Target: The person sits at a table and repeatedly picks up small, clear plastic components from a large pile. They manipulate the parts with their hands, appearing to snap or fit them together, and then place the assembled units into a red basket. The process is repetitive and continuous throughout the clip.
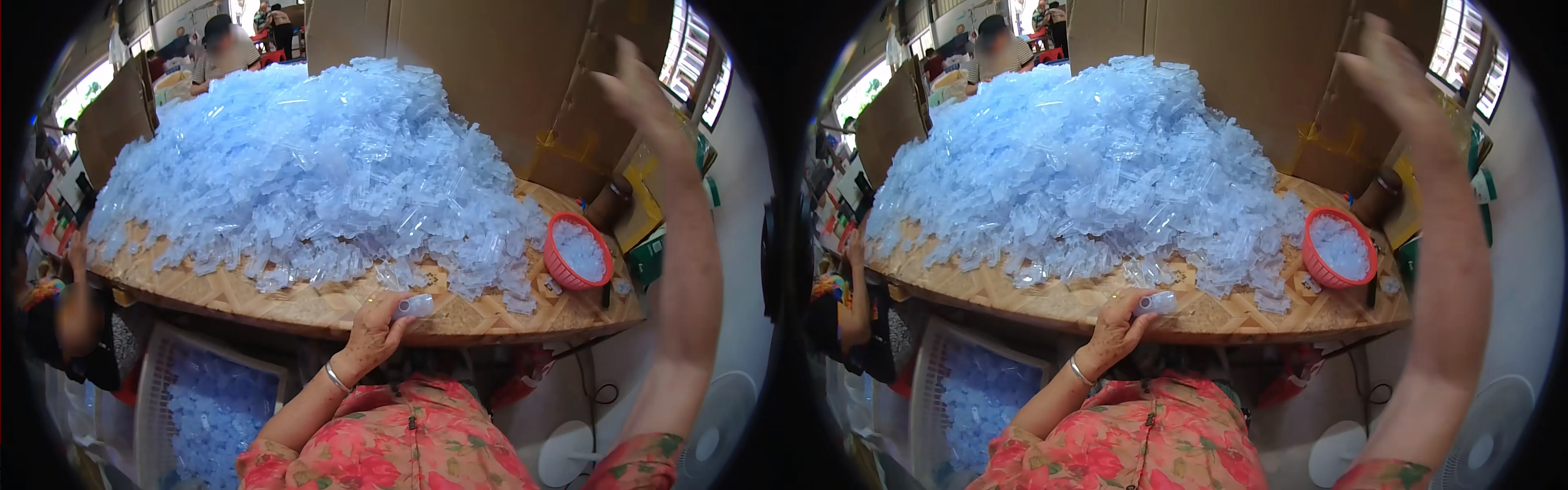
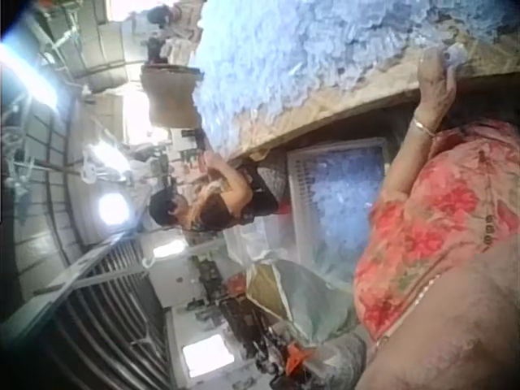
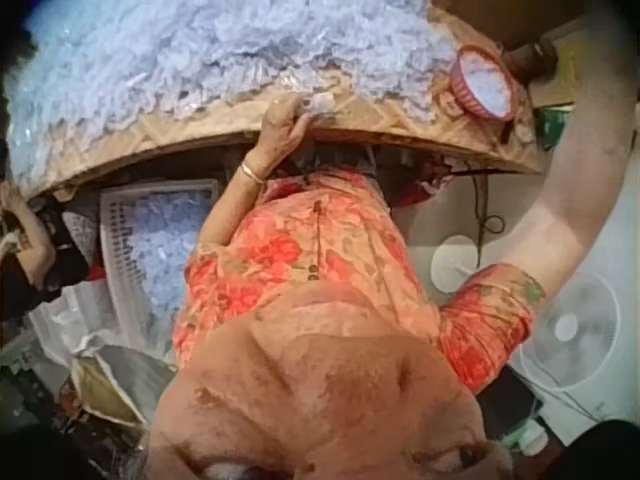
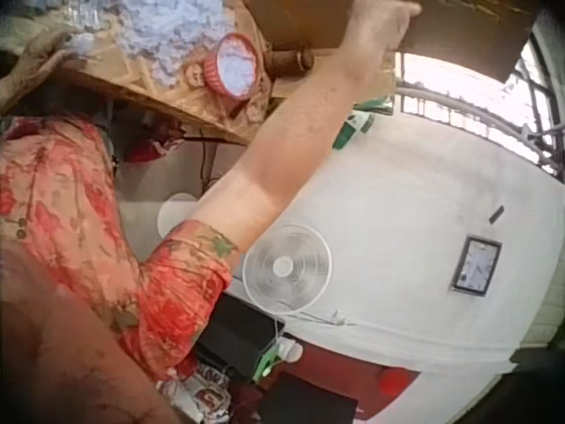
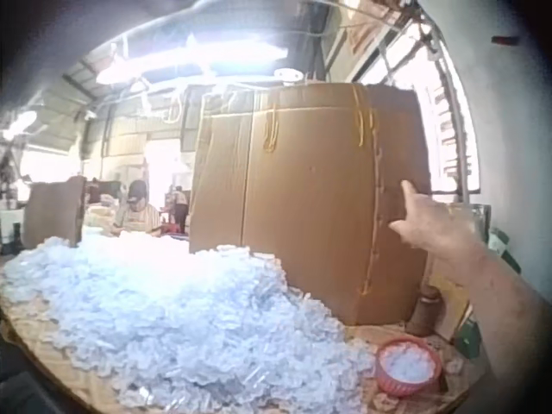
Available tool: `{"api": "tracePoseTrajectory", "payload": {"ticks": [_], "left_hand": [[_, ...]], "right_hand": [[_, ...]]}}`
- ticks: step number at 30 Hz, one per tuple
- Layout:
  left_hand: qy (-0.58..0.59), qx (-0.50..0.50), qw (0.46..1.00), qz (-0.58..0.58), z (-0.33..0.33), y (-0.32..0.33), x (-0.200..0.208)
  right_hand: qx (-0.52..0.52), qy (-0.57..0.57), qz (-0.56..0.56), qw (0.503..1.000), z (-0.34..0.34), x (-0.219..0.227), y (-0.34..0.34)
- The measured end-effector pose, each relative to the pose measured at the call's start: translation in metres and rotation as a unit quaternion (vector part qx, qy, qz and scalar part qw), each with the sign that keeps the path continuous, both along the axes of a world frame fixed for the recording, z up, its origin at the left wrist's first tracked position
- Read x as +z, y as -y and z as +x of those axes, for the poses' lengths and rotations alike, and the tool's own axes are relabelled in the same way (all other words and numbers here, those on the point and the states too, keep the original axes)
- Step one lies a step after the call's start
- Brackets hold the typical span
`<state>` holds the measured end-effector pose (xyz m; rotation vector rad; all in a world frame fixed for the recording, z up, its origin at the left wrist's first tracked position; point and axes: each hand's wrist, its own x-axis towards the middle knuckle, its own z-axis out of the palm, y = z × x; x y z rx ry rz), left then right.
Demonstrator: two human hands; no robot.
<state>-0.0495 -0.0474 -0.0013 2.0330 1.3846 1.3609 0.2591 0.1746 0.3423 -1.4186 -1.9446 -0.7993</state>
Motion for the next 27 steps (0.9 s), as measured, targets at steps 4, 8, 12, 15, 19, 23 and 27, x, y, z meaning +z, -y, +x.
{"api": "tracePoseTrajectory", "payload": {"ticks": [4,8,12,15,19,23,27], "left_hand": [[0.053,-0.095,0.993,0.034,0.032,-0.02,-0.007],[0.03,0.036,0.998,0.033,0.01,0.001,-0.017],[0.097,0.017,0.992,0.083,0.022,-0.015,-0.041],[0.096,0.016,0.995,0.037,0.01,-0.003,-0.025],[0.063,-0.041,0.997,0.028,0.005,-0.001,-0.011],[0.048,-0.03,0.998,0.034,-0.014,0.015,-0.012],[-0.004,-0.019,0.999,0.027,-0.034,0.035,0.006]], "right_hand": [[-0.078,-0.358,-0.106,0.924,0.376,0.135,0.015],[0.158,-0.478,-0.007,0.864,0.267,0.031,-0.047],[0.295,-0.343,-0.172,0.875,-0.01,-0.053,0.096],[0.483,-0.296,-0.427,0.705,-0.125,-0.125,0.171],[0.602,-0.03,-0.637,0.48,-0.179,-0.145,0.296],[0.605,-0.051,-0.724,0.328,-0.192,-0.172,0.315],[0.628,-0.084,-0.707,0.314,-0.184,-0.179,0.316]]}}
